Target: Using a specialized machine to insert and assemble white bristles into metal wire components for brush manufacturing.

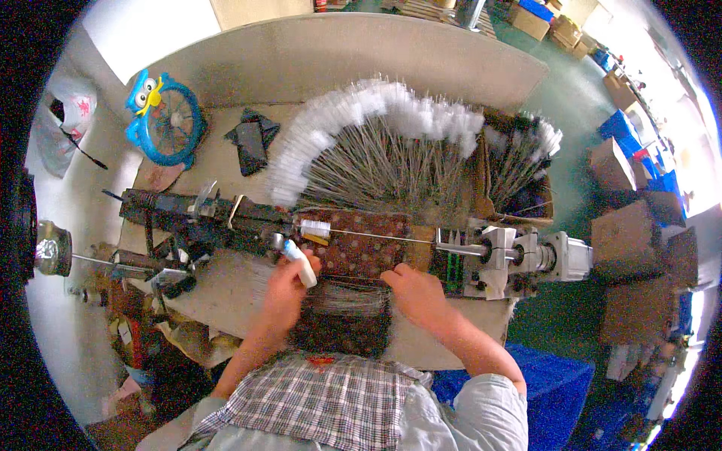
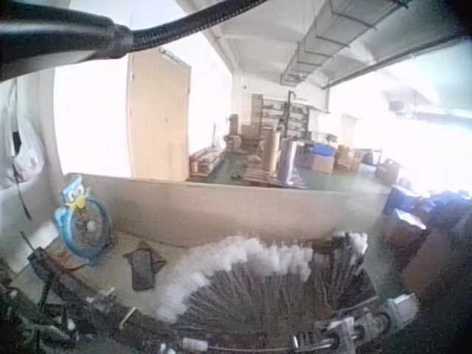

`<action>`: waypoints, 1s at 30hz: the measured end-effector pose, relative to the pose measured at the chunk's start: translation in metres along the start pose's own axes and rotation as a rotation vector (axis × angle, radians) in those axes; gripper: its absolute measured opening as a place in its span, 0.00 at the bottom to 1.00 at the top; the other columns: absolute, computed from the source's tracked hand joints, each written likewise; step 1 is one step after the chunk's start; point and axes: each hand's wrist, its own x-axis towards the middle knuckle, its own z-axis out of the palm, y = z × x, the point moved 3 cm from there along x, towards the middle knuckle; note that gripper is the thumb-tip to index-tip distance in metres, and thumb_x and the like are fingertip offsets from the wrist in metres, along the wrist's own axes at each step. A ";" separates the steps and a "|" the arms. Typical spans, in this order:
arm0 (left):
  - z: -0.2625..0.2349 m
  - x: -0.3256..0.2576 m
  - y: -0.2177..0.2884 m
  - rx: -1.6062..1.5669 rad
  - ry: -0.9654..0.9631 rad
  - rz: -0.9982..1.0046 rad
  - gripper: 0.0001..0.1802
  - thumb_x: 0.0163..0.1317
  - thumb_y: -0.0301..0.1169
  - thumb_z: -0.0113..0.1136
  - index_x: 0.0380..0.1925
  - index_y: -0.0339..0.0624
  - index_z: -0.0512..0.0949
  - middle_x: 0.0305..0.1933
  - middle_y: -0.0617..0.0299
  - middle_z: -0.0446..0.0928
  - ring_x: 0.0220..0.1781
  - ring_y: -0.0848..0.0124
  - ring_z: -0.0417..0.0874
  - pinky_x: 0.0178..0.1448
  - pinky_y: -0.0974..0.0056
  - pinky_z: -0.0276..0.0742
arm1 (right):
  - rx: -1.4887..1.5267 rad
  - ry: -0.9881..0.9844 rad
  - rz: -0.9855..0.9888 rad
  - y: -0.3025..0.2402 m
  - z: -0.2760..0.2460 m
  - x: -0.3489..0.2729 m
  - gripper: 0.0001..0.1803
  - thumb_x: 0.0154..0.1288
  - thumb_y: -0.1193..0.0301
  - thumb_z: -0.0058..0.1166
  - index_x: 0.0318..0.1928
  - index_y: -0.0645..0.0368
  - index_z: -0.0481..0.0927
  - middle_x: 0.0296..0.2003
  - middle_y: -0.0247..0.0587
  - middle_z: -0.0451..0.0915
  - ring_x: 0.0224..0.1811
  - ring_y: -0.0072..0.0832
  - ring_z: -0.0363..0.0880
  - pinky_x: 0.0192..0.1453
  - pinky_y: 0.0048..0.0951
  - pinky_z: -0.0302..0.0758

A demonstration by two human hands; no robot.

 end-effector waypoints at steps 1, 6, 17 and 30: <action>0.017 0.002 -0.004 0.000 -0.009 -0.133 0.12 0.63 0.35 0.49 0.43 0.41 0.68 0.33 0.59 0.74 0.35 0.65 0.77 0.43 0.57 0.76 | -0.002 -0.022 -0.004 -0.002 0.000 -0.001 0.12 0.57 0.73 0.49 0.42 0.53 0.76 0.34 0.40 0.75 0.35 0.42 0.78 0.34 0.41 0.75; 0.064 -0.033 0.099 -1.013 -0.206 -0.501 0.23 0.63 0.54 0.45 0.33 0.44 0.71 0.22 0.66 0.69 0.19 0.77 0.67 0.28 0.64 0.69 | 0.042 -0.012 0.018 -0.010 -0.007 -0.009 0.11 0.53 0.76 0.49 0.40 0.57 0.72 0.34 0.44 0.73 0.36 0.45 0.76 0.36 0.42 0.74; 0.064 -0.070 0.090 0.277 -0.762 -0.310 0.14 0.65 0.38 0.49 0.32 0.37 0.75 0.24 0.56 0.75 0.23 0.69 0.78 0.28 0.66 0.74 | -0.008 0.555 0.063 0.020 -0.140 -0.021 0.11 0.52 0.82 0.48 0.37 0.60 0.77 0.29 0.45 0.75 0.33 0.42 0.76 0.36 0.37 0.74; 0.181 0.043 0.020 1.774 -0.367 1.134 0.07 0.49 0.29 0.54 0.30 0.49 0.72 0.29 0.63 0.72 0.32 0.66 0.78 0.32 0.62 0.72 | 0.172 0.517 -0.012 0.037 -0.100 0.022 0.10 0.54 0.73 0.55 0.38 0.55 0.80 0.29 0.43 0.80 0.33 0.42 0.78 0.37 0.36 0.75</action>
